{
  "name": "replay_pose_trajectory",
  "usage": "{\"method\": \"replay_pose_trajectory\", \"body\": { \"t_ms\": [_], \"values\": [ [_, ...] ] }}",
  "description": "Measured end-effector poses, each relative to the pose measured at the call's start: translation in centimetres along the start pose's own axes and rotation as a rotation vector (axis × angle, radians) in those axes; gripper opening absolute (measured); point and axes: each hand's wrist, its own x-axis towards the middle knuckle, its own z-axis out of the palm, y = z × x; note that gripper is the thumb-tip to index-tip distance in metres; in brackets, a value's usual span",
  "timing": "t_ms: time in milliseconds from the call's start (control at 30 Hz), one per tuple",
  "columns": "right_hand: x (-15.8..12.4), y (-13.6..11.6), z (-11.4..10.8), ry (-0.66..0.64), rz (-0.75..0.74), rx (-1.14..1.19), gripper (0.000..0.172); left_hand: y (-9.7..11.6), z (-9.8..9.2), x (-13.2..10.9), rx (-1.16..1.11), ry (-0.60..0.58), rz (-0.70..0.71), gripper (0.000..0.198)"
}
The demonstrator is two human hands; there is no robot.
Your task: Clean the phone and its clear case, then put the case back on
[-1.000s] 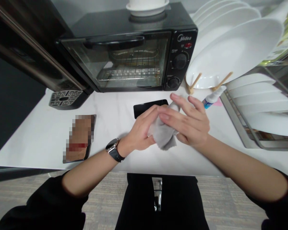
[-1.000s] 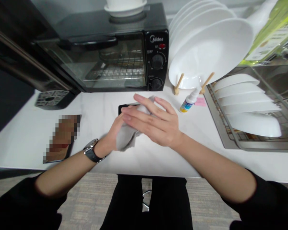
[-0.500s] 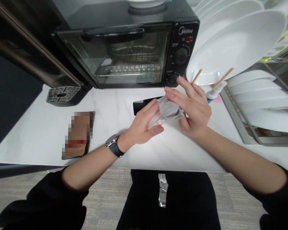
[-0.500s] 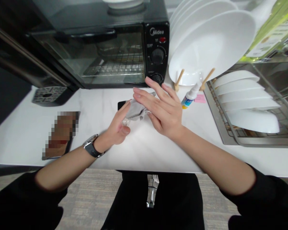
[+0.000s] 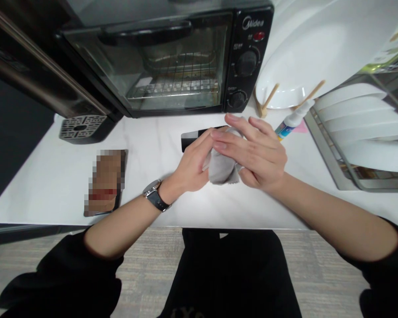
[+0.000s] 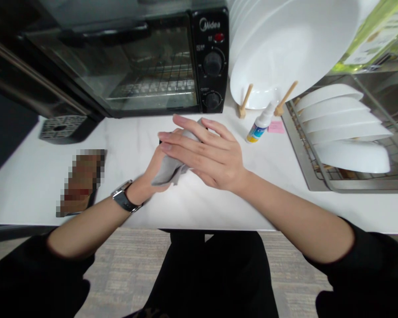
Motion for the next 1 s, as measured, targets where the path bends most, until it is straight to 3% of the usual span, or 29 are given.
{"method": "replay_pose_trajectory", "body": {
  "t_ms": [133, 333, 433, 533, 867, 1000],
  "values": [
    [-0.1, 0.1, 0.2, -0.018, 0.024, 0.007, 0.056, -0.3, -0.1, -0.2, -0.036, 0.036, 0.183, 0.087],
    [-0.3, 0.3, 0.0, -0.075, 0.079, -0.015, 0.056, -0.1, -0.2, 0.0, -0.015, 0.027, 0.102, 0.064],
    [-0.3, 0.6, -0.1, -0.115, 0.108, -0.041, 0.055, -0.1, -0.5, 0.1, -0.002, 0.014, 0.16, 0.076],
    [-0.4, 1.2, -0.2, -0.049, 0.107, -0.077, 0.053, -0.1, -0.6, 0.3, -0.038, 0.054, 0.181, 0.081],
    [0.1, 1.3, -0.4, -0.06, 0.203, -0.06, 0.046, 0.4, -0.5, 0.5, -0.025, 0.048, 0.073, 0.088],
    [0.2, 1.0, -0.2, -0.001, 0.072, -0.026, 0.05, -0.2, -0.3, 0.2, -0.028, 0.054, 0.099, 0.086]
  ]
}}
